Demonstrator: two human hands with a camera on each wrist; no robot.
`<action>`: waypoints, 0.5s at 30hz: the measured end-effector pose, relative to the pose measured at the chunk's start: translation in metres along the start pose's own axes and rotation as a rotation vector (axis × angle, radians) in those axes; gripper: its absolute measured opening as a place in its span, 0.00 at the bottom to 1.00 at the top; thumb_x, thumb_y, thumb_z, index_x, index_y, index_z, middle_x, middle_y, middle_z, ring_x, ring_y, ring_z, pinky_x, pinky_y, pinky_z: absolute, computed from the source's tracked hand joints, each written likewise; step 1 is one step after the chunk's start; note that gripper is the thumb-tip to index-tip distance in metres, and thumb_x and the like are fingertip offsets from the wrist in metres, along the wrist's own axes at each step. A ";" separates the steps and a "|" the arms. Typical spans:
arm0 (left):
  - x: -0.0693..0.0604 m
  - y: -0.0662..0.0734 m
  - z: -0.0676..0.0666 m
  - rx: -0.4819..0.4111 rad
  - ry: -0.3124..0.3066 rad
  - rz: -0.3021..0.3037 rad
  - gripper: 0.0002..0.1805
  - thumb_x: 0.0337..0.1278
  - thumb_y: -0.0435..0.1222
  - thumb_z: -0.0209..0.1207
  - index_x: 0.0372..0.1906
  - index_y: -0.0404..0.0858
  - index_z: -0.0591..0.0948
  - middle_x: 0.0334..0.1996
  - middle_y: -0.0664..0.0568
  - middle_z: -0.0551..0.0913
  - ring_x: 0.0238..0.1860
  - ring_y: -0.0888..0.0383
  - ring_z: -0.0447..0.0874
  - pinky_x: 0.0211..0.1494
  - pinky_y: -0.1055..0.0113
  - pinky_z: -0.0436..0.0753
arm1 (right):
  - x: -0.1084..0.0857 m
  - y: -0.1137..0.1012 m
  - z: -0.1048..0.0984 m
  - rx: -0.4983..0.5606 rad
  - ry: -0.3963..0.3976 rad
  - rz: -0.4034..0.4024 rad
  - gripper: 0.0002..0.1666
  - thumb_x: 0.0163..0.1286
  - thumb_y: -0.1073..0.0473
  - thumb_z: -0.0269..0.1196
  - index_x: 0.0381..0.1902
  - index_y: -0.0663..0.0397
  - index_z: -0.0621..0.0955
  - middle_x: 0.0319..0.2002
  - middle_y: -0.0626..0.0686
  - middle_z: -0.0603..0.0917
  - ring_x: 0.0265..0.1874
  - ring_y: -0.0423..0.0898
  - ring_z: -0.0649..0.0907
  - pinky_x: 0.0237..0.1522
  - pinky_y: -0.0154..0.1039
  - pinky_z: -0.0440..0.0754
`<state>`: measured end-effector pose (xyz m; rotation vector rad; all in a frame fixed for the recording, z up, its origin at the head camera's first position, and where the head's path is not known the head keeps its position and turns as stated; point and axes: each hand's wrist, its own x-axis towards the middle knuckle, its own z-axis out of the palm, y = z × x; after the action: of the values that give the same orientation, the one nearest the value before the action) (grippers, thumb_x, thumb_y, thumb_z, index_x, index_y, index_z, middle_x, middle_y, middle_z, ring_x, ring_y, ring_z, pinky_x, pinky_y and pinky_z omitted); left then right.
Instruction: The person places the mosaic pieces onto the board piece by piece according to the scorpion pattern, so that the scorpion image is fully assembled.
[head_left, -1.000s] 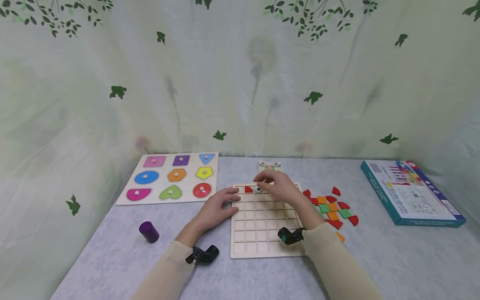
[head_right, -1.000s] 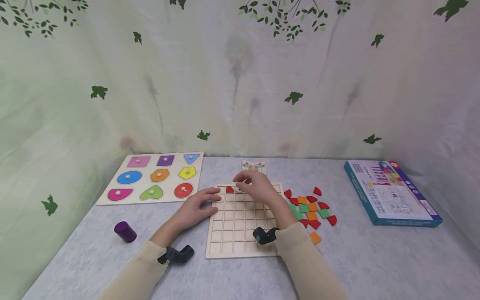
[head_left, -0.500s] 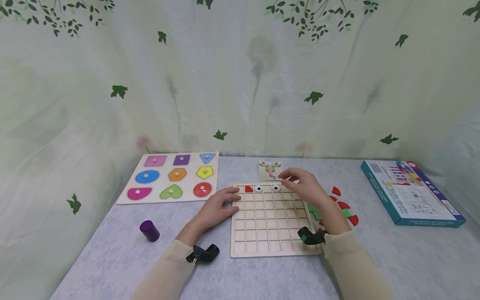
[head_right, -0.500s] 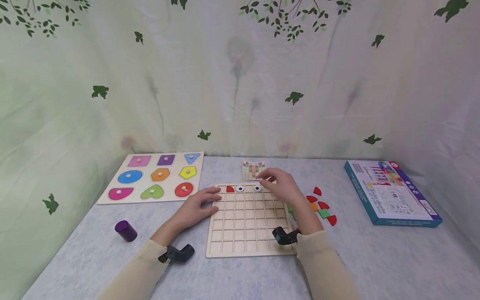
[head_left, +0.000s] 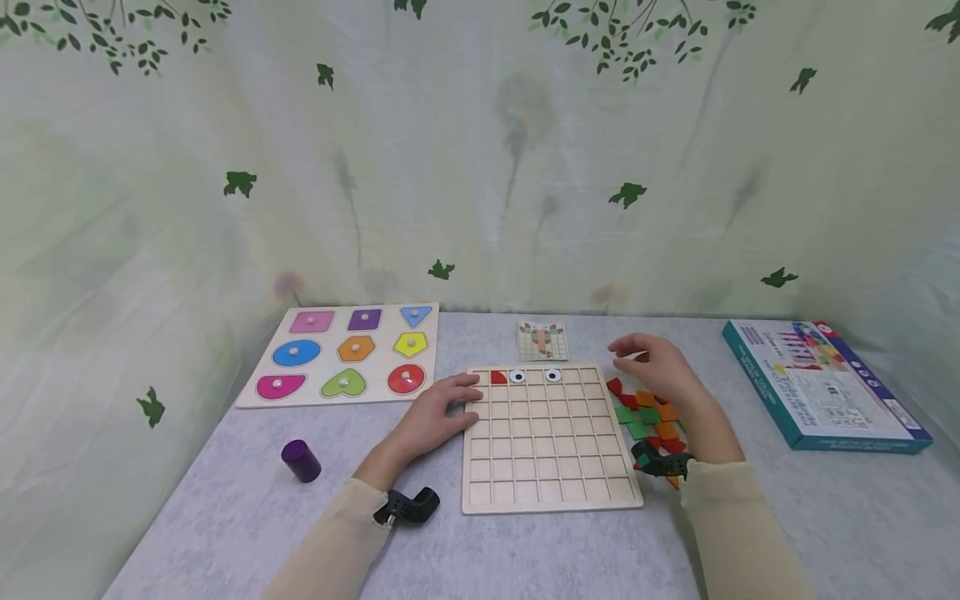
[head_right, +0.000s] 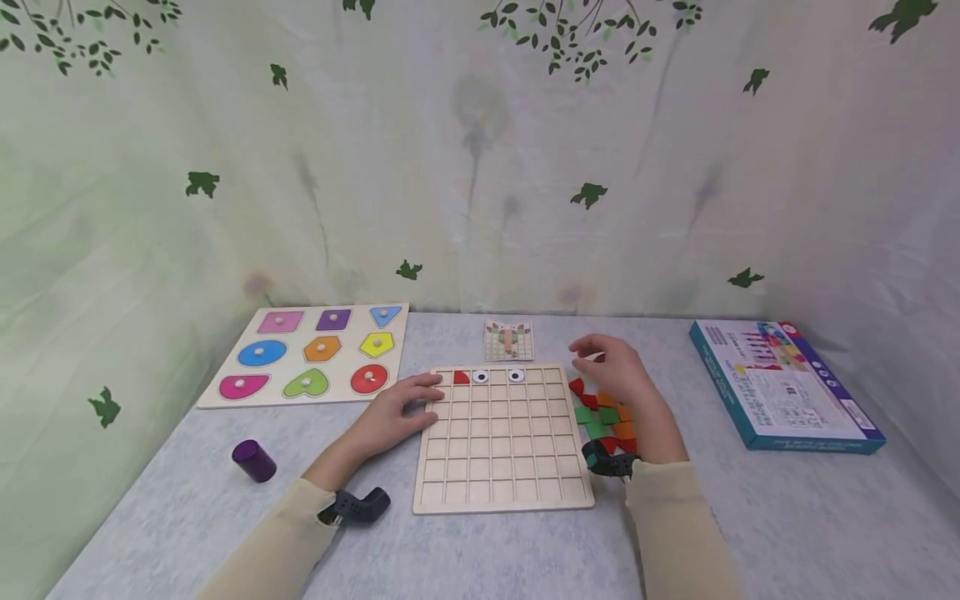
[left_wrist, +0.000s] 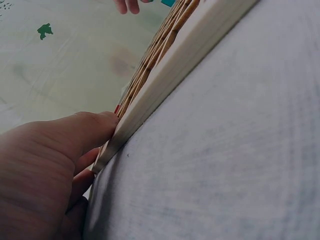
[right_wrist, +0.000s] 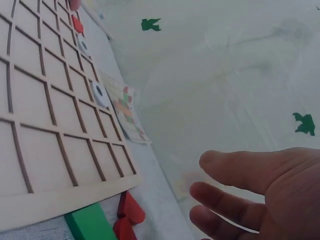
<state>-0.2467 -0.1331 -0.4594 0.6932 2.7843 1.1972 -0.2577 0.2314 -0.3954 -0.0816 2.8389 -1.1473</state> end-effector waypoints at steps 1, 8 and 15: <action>0.000 0.000 0.000 -0.002 -0.001 -0.001 0.19 0.61 0.37 0.66 0.57 0.41 0.84 0.70 0.51 0.74 0.76 0.49 0.65 0.76 0.49 0.66 | 0.001 0.003 0.001 -0.013 -0.013 0.017 0.21 0.74 0.55 0.59 0.62 0.56 0.77 0.60 0.63 0.79 0.54 0.59 0.78 0.50 0.47 0.83; 0.001 -0.001 -0.001 0.011 0.004 0.012 0.18 0.61 0.37 0.66 0.56 0.40 0.84 0.70 0.51 0.74 0.75 0.48 0.65 0.76 0.49 0.66 | 0.012 0.017 0.012 -0.049 -0.073 0.128 0.23 0.70 0.55 0.64 0.60 0.56 0.78 0.59 0.65 0.78 0.56 0.61 0.77 0.56 0.54 0.81; 0.001 0.000 -0.001 0.001 -0.002 0.010 0.19 0.61 0.36 0.66 0.57 0.40 0.84 0.70 0.50 0.74 0.75 0.48 0.65 0.76 0.49 0.66 | 0.014 0.030 0.015 -0.067 -0.044 0.146 0.23 0.67 0.54 0.67 0.57 0.57 0.80 0.56 0.66 0.79 0.52 0.59 0.76 0.57 0.54 0.79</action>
<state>-0.2477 -0.1335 -0.4580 0.7094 2.7838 1.1959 -0.2703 0.2417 -0.4280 0.0944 2.7918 -1.0087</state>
